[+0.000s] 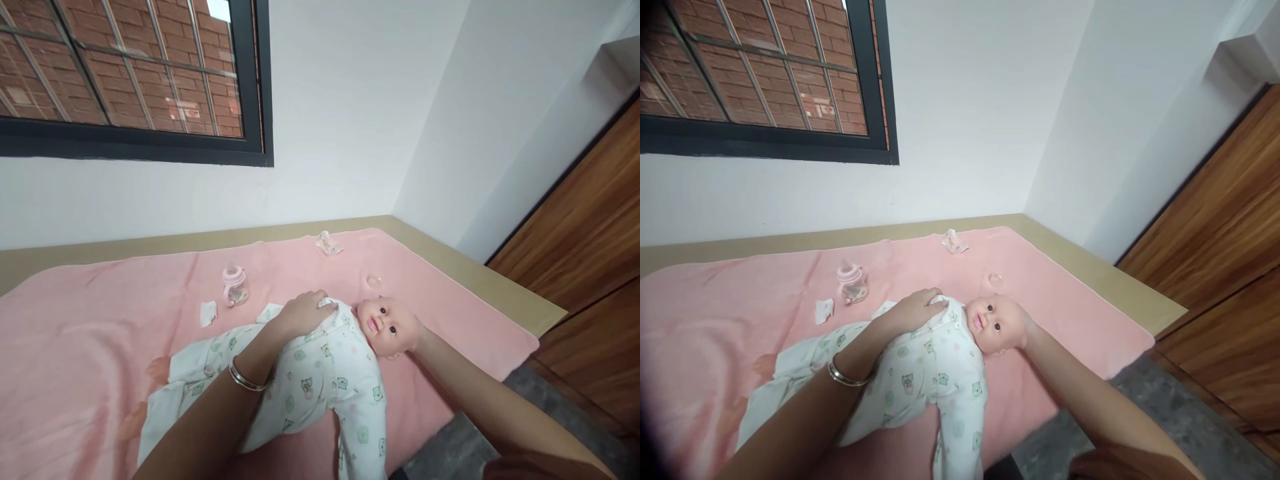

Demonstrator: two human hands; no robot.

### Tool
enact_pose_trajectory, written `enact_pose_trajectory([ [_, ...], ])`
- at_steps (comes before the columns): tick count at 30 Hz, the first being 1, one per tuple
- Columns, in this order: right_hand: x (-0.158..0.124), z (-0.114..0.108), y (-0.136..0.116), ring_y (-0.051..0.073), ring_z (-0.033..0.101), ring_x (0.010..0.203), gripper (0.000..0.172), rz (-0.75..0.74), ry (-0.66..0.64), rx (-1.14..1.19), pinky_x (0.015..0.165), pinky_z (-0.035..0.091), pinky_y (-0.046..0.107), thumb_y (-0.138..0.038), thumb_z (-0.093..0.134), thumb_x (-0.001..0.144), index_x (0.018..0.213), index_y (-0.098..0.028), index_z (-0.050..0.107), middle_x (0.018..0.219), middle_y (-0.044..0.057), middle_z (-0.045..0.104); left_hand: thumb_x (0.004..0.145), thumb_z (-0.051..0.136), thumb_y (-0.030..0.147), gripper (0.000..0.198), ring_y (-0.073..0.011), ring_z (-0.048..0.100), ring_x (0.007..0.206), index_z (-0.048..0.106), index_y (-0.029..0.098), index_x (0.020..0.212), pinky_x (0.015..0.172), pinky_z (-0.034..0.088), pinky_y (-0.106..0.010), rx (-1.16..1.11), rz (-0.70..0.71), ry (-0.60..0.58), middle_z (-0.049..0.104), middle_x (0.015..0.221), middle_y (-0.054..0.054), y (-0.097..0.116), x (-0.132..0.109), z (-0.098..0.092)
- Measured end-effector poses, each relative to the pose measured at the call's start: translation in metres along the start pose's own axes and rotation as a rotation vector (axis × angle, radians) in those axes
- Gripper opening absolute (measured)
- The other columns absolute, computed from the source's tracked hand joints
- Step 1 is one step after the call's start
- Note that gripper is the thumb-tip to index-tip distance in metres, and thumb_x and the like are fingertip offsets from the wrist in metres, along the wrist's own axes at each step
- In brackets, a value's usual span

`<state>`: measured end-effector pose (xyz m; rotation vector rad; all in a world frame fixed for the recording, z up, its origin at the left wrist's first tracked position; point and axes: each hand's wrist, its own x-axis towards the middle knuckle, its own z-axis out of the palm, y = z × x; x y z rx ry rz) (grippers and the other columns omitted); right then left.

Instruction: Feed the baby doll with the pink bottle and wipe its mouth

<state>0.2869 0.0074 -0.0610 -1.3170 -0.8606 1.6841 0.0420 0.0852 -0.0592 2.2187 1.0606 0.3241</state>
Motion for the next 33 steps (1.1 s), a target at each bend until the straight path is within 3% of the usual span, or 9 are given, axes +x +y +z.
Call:
enact_pose_trajectory([
  [3, -0.025, -0.001, 0.009, 0.019, 0.066, 0.083, 0.052, 0.052, 0.024, 0.111, 0.073, 0.057, 0.034, -0.047, 0.045, 0.088, 0.113, -0.005, 0.063, 0.097, 0.018, 0.067, 0.099, 0.058, 0.039, 0.032, -0.0213, 0.064, 0.106, 0.061, 0.017, 0.121, 0.093, 0.055, -0.043, 0.022, -0.004, -0.004, 0.063, 0.122, -0.009, 0.002, 0.001, 0.0],
  [8, -0.038, 0.013, 0.011, 0.021, 0.066, 0.109, 0.049, 0.069, 0.132, 0.463, 0.092, 0.058, 0.037, -0.036, 0.038, 0.092, 0.129, -0.009, 0.054, 0.121, 0.017, 0.064, 0.099, 0.058, 0.039, 0.032, -0.0209, 0.064, 0.105, 0.061, 0.016, 0.122, 0.091, 0.056, -0.042, 0.074, -0.027, 0.016, 0.063, 0.122, -0.009, 0.002, 0.0, -0.002],
  [11, -0.033, 0.02, 0.0, 0.024, 0.064, 0.115, 0.049, 0.09, 0.179, 0.601, 0.097, 0.057, 0.041, -0.034, 0.036, 0.092, 0.13, -0.009, 0.054, 0.121, 0.017, 0.064, 0.099, 0.058, 0.039, 0.033, -0.0209, 0.065, 0.104, 0.06, 0.016, 0.122, 0.09, 0.057, -0.042, 0.121, -0.052, 0.059, 0.063, 0.121, -0.009, 0.004, -0.002, -0.002],
  [17, -0.017, 0.008, -0.001, 0.024, 0.066, 0.109, 0.051, 0.114, 0.152, 0.438, 0.09, 0.058, 0.038, -0.042, 0.045, 0.092, 0.123, -0.004, 0.057, 0.113, 0.018, 0.067, 0.099, 0.058, 0.04, 0.034, -0.0222, 0.063, 0.107, 0.06, 0.016, 0.122, 0.093, 0.055, -0.044, 0.288, -0.025, 0.222, 0.063, 0.122, -0.009, 0.02, -0.019, 0.007],
  [23, -0.008, -0.015, 0.015, 0.025, 0.068, 0.1, 0.048, 0.122, 0.168, 0.31, 0.085, 0.057, 0.042, -0.036, 0.04, 0.089, 0.123, -0.006, 0.055, 0.114, 0.018, 0.066, 0.099, 0.058, 0.041, 0.037, -0.0245, 0.061, 0.114, 0.058, 0.017, 0.127, 0.097, 0.052, -0.048, 0.461, 0.193, 0.4, 0.06, 0.128, -0.011, 0.014, -0.068, 0.038],
  [25, -0.002, -0.024, 0.013, 0.026, 0.067, 0.099, 0.053, 0.075, 0.264, 0.156, 0.085, 0.056, 0.043, -0.038, 0.038, 0.087, 0.124, -0.003, 0.053, 0.117, 0.021, 0.064, 0.097, 0.059, 0.042, 0.044, -0.0285, 0.055, 0.124, 0.054, 0.018, 0.134, 0.104, 0.048, -0.052, 0.51, 0.276, 0.464, 0.054, 0.138, -0.012, 0.001, -0.088, 0.047],
  [27, 0.006, -0.034, 0.005, 0.023, 0.066, 0.099, 0.058, -0.096, 0.484, -0.158, 0.088, 0.056, 0.04, -0.04, 0.034, 0.087, 0.127, -0.002, 0.049, 0.12, 0.023, 0.062, 0.097, 0.059, 0.044, 0.048, -0.031, 0.05, 0.131, 0.051, 0.02, 0.138, 0.108, 0.044, -0.055, 0.553, 0.354, 0.516, 0.05, 0.144, -0.013, -0.013, -0.107, 0.053],
  [30, 0.022, -0.054, -0.015, 0.018, 0.06, 0.107, 0.053, -0.365, 0.802, -0.614, 0.101, 0.05, 0.036, -0.034, 0.034, 0.086, 0.13, -0.008, 0.048, 0.125, 0.017, 0.059, 0.097, 0.057, 0.04, 0.05, -0.0343, 0.044, 0.138, 0.048, 0.019, 0.142, 0.109, 0.042, -0.057, 0.607, 0.457, 0.564, 0.047, 0.148, -0.015, -0.032, -0.131, 0.056],
  [33, 0.039, -0.067, -0.037, 0.018, 0.053, 0.117, 0.046, -0.415, 0.824, -0.874, 0.114, 0.039, 0.037, -0.031, 0.046, 0.082, 0.124, -0.014, 0.057, 0.133, 0.011, 0.055, 0.095, 0.055, 0.033, 0.048, -0.0368, 0.045, 0.138, 0.051, 0.017, 0.14, 0.109, 0.042, -0.056, 0.64, 0.534, 0.59, 0.051, 0.147, -0.017, -0.043, -0.145, 0.057],
])
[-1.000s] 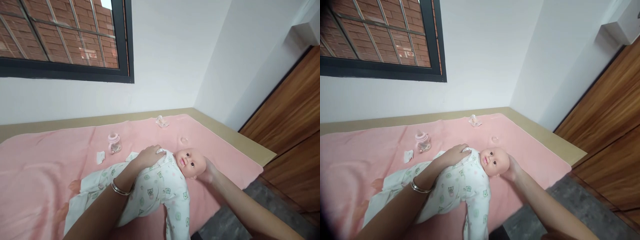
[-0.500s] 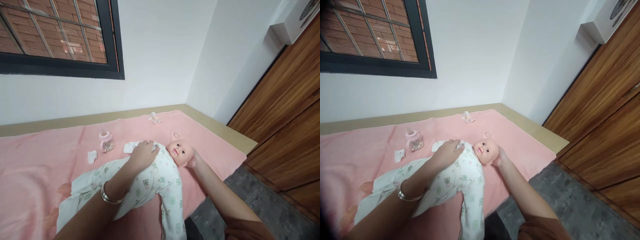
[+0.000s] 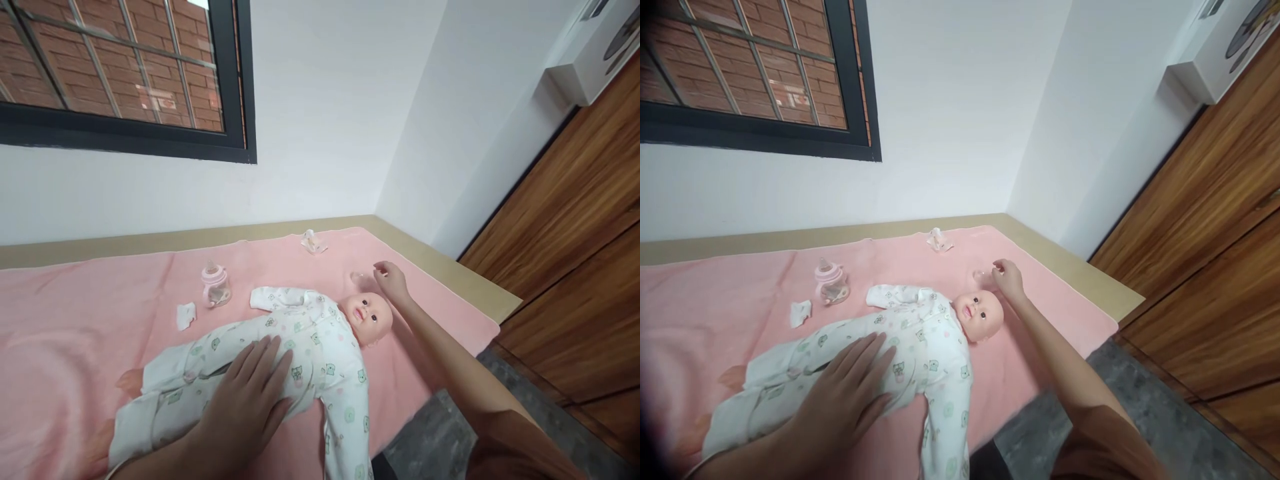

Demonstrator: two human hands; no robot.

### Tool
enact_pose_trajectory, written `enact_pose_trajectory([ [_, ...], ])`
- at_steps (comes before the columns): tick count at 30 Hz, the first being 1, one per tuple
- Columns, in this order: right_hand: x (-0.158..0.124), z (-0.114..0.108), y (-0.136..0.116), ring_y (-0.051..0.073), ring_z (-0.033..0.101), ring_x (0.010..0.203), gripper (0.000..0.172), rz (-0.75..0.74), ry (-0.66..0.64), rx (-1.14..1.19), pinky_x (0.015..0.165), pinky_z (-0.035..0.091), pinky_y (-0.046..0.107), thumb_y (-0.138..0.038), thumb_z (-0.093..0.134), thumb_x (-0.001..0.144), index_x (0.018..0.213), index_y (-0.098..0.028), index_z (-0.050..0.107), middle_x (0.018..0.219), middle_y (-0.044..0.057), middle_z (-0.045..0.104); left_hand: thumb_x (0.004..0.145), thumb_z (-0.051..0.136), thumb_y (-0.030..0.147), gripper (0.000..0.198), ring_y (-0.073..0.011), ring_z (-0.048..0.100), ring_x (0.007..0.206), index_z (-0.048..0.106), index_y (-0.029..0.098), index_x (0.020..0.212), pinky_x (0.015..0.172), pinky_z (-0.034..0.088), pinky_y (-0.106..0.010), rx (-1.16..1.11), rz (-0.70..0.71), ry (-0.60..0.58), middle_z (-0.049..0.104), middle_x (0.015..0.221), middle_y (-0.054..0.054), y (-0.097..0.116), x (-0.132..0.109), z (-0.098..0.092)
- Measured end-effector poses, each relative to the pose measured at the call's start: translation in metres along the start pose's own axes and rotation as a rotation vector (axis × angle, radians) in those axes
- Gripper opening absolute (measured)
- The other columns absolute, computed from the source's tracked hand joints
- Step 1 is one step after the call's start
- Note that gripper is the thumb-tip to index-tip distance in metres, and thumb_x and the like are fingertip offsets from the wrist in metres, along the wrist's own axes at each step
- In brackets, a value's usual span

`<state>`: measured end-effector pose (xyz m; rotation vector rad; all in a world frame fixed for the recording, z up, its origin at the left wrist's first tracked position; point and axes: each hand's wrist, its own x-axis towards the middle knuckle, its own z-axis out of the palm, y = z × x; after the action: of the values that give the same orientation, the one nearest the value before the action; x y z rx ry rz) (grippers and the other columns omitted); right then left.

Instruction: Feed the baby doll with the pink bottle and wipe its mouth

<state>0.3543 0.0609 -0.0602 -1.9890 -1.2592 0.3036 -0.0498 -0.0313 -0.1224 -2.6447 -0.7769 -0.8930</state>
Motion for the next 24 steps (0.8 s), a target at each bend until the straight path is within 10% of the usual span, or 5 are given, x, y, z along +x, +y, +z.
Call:
enact_pose_trajectory([
  [7, 0.05, 0.018, -0.021, 0.026, 0.058, 0.105, 0.055, -0.097, -0.371, -0.397, 0.102, 0.043, 0.043, -0.024, 0.062, 0.072, 0.125, -0.01, 0.063, 0.121, 0.02, 0.061, 0.096, 0.055, 0.042, 0.051, -0.0371, 0.044, 0.138, 0.05, 0.017, 0.14, 0.11, 0.041, -0.057, 0.001, -0.015, 0.018, 0.048, 0.149, -0.018, 0.001, -0.005, -0.002],
  [12, 0.068, 0.023, -0.095, 0.024, 0.056, 0.111, 0.053, -0.248, -0.293, -0.443, 0.103, 0.043, 0.038, -0.029, 0.065, 0.072, 0.123, -0.015, 0.064, 0.124, 0.013, 0.062, 0.097, 0.056, 0.048, 0.054, -0.0321, 0.047, 0.134, 0.048, 0.019, 0.141, 0.108, 0.043, -0.055, 0.015, -0.116, -0.045, 0.047, 0.147, -0.014, -0.011, 0.002, -0.01],
  [14, 0.053, 0.028, -0.147, 0.017, 0.059, 0.104, 0.05, -0.327, -0.229, -0.283, 0.097, 0.047, 0.033, -0.037, 0.061, 0.076, 0.123, -0.02, 0.063, 0.121, 0.008, 0.064, 0.097, 0.057, 0.048, 0.053, -0.0314, 0.049, 0.132, 0.049, 0.018, 0.14, 0.107, 0.044, -0.054, 0.019, -0.141, -0.057, 0.048, 0.145, -0.014, -0.016, 0.005, -0.012],
  [18, -0.004, 0.058, -0.249, 0.009, 0.06, 0.082, 0.056, -0.521, -0.56, 0.182, 0.067, 0.05, 0.021, -0.043, 0.063, 0.075, 0.126, -0.019, 0.061, 0.112, 0.007, 0.066, 0.096, 0.058, 0.048, 0.053, -0.0318, 0.049, 0.131, 0.049, 0.018, 0.139, 0.106, 0.044, -0.055, 0.014, -0.154, -0.054, 0.048, 0.144, -0.014, -0.02, 0.005, -0.01],
  [24, -0.043, 0.145, -0.313, 0.019, 0.059, 0.116, 0.05, -0.904, -0.556, -0.107, 0.107, 0.046, 0.034, -0.032, 0.058, 0.076, 0.123, -0.019, 0.065, 0.127, 0.003, 0.063, 0.097, 0.058, 0.049, 0.052, -0.0319, 0.048, 0.132, 0.05, 0.018, 0.138, 0.108, 0.043, -0.056, 0.009, -0.159, -0.05, 0.049, 0.144, -0.014, -0.016, 0.003, -0.008],
])
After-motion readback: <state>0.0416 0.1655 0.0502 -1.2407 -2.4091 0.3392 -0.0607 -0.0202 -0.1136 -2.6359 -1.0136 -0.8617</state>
